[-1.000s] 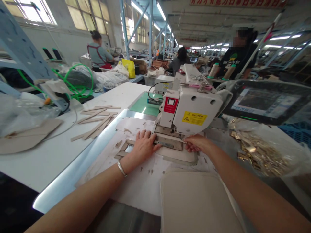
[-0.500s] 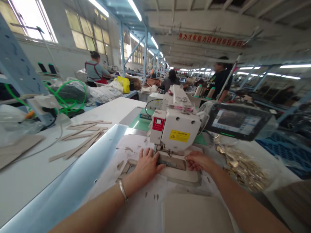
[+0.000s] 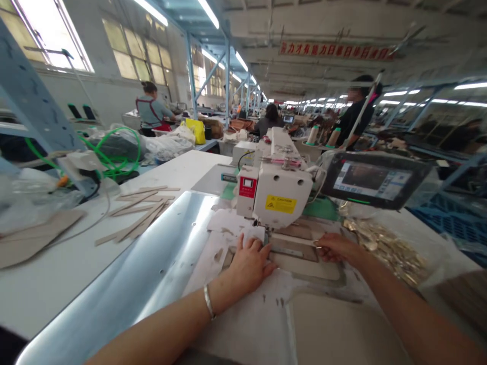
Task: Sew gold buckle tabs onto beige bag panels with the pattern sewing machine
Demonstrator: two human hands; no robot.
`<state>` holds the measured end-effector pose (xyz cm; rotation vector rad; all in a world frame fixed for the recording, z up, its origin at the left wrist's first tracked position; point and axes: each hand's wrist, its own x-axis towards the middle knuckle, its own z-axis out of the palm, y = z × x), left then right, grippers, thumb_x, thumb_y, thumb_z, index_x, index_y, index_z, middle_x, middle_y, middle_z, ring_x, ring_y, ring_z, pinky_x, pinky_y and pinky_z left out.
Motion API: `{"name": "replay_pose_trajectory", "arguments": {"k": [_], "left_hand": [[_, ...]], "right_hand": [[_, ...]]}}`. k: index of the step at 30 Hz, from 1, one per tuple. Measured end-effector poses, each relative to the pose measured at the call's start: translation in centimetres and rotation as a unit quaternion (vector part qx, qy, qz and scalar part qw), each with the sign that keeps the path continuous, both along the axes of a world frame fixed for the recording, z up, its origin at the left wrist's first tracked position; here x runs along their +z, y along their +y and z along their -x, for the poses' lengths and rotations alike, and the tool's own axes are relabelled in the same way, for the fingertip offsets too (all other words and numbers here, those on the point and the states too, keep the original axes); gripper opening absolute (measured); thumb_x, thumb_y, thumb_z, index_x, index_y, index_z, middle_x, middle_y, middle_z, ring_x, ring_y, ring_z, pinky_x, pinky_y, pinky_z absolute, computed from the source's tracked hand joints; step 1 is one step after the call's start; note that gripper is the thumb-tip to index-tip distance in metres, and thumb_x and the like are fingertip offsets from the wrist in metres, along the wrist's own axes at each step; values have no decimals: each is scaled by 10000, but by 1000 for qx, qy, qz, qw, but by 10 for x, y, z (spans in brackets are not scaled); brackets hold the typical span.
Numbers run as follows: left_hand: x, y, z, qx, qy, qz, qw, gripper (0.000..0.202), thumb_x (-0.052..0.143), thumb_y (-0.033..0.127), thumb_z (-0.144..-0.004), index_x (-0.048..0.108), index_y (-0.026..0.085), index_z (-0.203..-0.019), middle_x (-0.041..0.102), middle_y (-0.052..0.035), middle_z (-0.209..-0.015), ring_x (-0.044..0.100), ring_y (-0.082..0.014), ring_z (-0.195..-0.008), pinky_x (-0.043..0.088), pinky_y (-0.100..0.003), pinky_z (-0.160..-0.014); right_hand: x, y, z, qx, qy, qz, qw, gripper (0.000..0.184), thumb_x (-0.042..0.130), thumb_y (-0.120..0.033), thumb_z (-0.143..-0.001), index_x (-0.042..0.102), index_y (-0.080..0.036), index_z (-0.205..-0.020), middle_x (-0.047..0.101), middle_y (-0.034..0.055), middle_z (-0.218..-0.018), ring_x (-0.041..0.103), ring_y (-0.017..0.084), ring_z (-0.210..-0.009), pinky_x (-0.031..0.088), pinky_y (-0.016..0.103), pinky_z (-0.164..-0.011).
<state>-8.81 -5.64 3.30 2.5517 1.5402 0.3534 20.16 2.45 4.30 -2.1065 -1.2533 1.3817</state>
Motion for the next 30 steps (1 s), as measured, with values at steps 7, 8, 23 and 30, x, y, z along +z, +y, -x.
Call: {"name": "replay_pose_trajectory", "arguments": {"k": [7,8,23,30], "left_hand": [[2,-16,-11,0,14,-21,1000,409,491,462,-989,657,144,-1185,619,-147,-1175,537,-313,-1160,348,-524,-1097],[5,-20,-14,-15,9,-22,1000,398,487,459,-991,669,142,-1146,626,-142,-1149,544,-310,-1136,382,-507,-1061],[15,-45,-73,-211,23,3,977,373,662,487,-901,691,137,-1025,664,-95,-1071,553,-298,-1071,433,-419,-886],[13,-64,-76,-260,10,-101,960,108,551,178,-956,648,133,-970,655,-85,-990,571,-249,-939,446,-396,-812]], "right_hand": [[-4,3,-5,6,-13,-11,1000,125,599,-232,-931,580,-142,-846,669,25,-674,622,96,-510,424,174,-477],[-4,3,-5,5,-11,-14,1000,125,605,-234,-926,582,-141,-846,670,24,-673,620,96,-510,421,174,-476],[4,-21,12,14,-132,-107,985,125,604,-206,-902,580,-147,-795,644,16,-673,581,101,-547,394,181,-509],[16,-19,-20,53,-326,-248,911,89,665,-238,-813,667,-163,-764,712,101,-986,620,276,-1083,461,311,-920]]}}
